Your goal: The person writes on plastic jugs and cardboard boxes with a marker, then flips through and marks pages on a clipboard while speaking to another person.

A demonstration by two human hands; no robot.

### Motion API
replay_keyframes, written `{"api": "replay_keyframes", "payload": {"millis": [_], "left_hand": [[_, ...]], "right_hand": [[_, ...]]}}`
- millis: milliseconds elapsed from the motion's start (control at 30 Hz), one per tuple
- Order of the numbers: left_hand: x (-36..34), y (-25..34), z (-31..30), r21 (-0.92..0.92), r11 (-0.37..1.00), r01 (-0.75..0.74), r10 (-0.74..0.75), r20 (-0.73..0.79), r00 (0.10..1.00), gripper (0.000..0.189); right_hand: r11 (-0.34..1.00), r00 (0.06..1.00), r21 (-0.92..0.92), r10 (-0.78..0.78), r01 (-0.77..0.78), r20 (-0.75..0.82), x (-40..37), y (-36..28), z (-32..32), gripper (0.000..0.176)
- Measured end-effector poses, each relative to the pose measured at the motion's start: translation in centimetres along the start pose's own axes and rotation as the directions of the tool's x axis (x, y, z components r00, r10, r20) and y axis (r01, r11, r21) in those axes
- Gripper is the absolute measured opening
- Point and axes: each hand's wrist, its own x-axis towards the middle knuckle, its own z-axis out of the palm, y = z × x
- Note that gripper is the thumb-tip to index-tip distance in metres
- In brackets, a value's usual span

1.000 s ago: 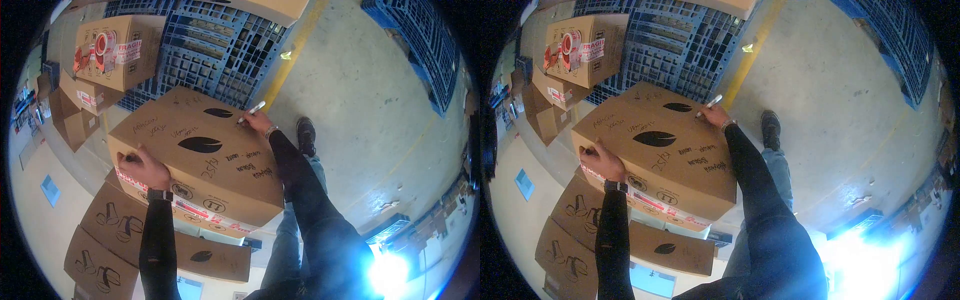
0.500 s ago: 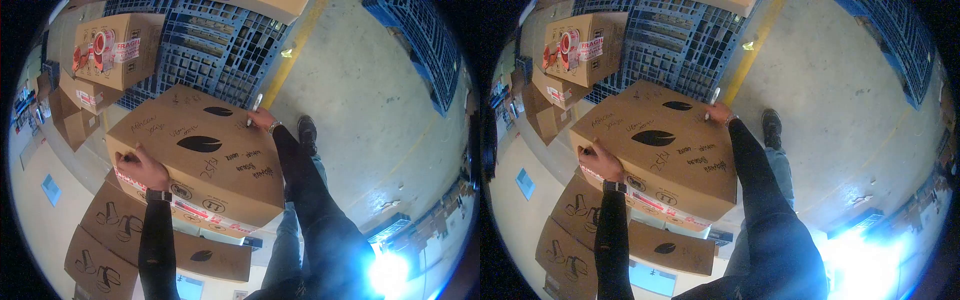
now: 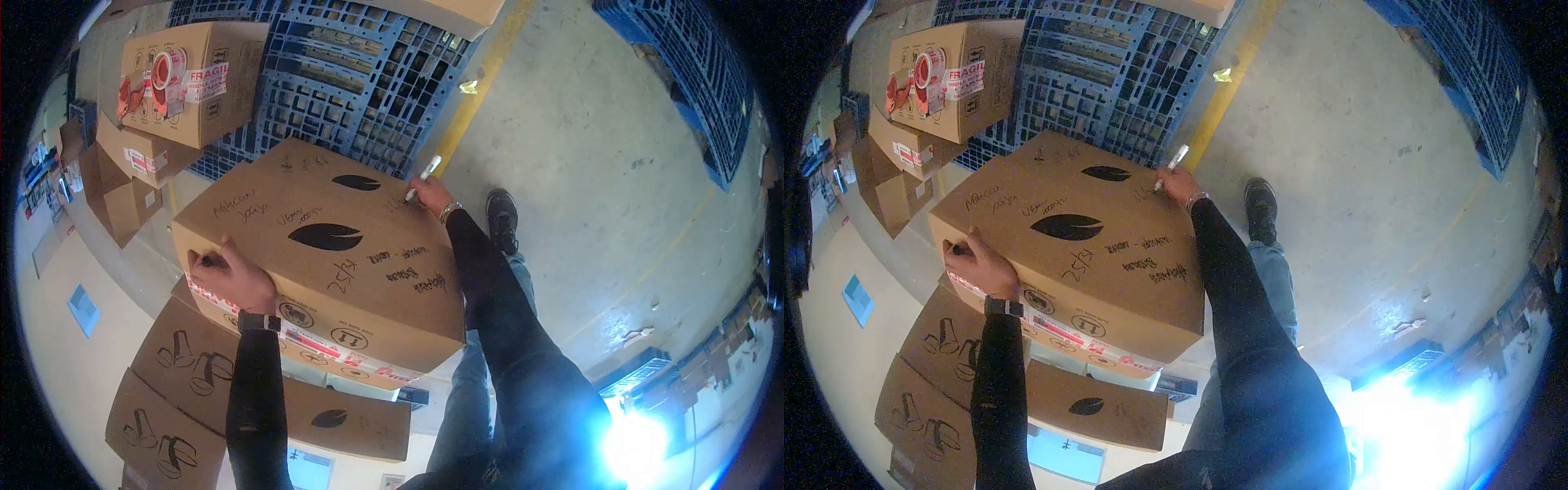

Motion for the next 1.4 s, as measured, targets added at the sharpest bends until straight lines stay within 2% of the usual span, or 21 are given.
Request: {"api": "replay_keyframes", "payload": {"millis": [67, 133, 167, 233, 333, 400, 467, 533, 600, 700, 800, 900, 1000, 1100, 1200, 1300, 1400], "left_hand": [[0.1, -0.3, -0.1, 0.125, 0.991, -0.038, 0.041, -0.019, 0.999, 0.069], [0.2, -0.3, 0.0, 0.165, 0.984, -0.062, 0.067, -0.026, 0.997, 0.071], [0.1, -0.3, -0.1, 0.186, 0.980, -0.072, 0.078, -0.024, 0.997, 0.071], [0.0, 0.3, -0.1, 0.117, 0.992, -0.037, 0.040, -0.025, 0.999, 0.073], [0.1, -0.1, 0.0, 0.058, 0.998, -0.020, 0.021, -0.022, 1.000, 0.076], [0.0, -0.1, 0.1, 0.040, 0.999, -0.016, 0.016, -0.009, 1.000, 0.077], [-0.1, 0.4, 0.0, 0.002, 1.000, -0.002, 0.002, -0.011, 1.000, 0.075], [0.0, 0.4, -0.1, 0.036, 0.999, -0.009, 0.009, -0.010, 1.000, 0.072], [0.1, -0.1, -0.3, 0.135, 0.990, -0.036, 0.035, 0.006, 0.999, 0.067], [-0.1, 0.0, -0.2, 0.058, 0.998, -0.002, 0.001, 0.022, 1.000, 0.059], [0.0, 0.7, -0.3, 0.067, 0.998, 0.012, -0.014, 0.024, 1.000, 0.057], [0.0, 0.6, -0.3, 0.036, 0.999, -0.006, 0.005, 0.006, 1.000, 0.053], [0.0, -0.1, -0.3, 0.136, 0.988, -0.068, 0.068, 0.008, 0.998, 0.073], [0.0, 0.5, -0.3, 0.075, 0.996, -0.040, 0.041, -0.006, 0.999, 0.072], [-0.1, 0.0, -0.4, 0.136, 0.987, -0.085, 0.086, 0.003, 0.996, 0.072], [-0.1, -0.2, -0.3, 0.174, 0.981, -0.080, 0.081, 0.004, 0.997, 0.072], [-0.2, 0.4, -0.4, 0.121, 0.990, -0.070, 0.069, 0.009, 0.998, 0.072]], "right_hand": [[1.000, 1.000, -0.005, 0.004, -0.004, 0.019, 0.6, -0.2, -0.4, 0.040], [0.998, 0.999, -0.064, 0.019, -0.016, 0.038, 0.3, -0.1, -0.4, 0.030], [0.999, 0.998, -0.021, 0.045, -0.044, 0.043, -0.5, -0.4, -0.9, 0.028], [0.994, 0.995, 0.060, 0.089, -0.092, 0.052, -3.2, -3.8, -2.6, 0.024], [0.945, 0.955, 0.138, -0.294, 0.295, -0.027, -5.9, -8.2, -5.9, 0.020], [0.881, 0.875, -0.092, -0.472, 0.464, -0.105, -7.8, -14.5, -9.5, 0.020], [0.639, 0.611, -0.127, -0.766, 0.759, -0.202, -8.4, -21.6, -12.4, 0.022], [0.584, 0.566, -0.160, -0.812, 0.796, -0.146, -8.6, -29.0, -15.7, 0.024], [0.526, 0.522, -0.358, -0.845, 0.772, -0.115, -7.9, -34.7, -17.9, 0.026], [0.461, 0.516, -0.552, -0.854, 0.695, -0.064, -8.2, -39.7, -19.1, 0.026], [0.466, 0.515, -0.485, -0.856, 0.740, -0.036, -6.8, -41.2, -19.3, 0.025], [0.401, 0.533, -0.614, -0.846, 0.680, 0.038, -6.5, -41.8, -19.1, 0.025], [0.375, 0.501, -0.677, -0.865, 0.633, -0.011, -6.3, -41.6, -19.4, 0.027], [0.395, 0.586, -0.712, -0.810, 0.580, 0.029, -5.9, -41.6, -20.4, 0.029], [0.448, 0.539, -0.642, -0.840, 0.622, -0.063, -5.7, -41.5, -20.7, 0.029], [0.374, 0.504, -0.684, -0.864, 0.627, -0.010, -6.0, -42.2, -20.5, 0.030], [0.303, 0.446, -0.720, -0.895, 0.625, 0.011, -5.4, -42.2, -20.8, 0.032]]}}
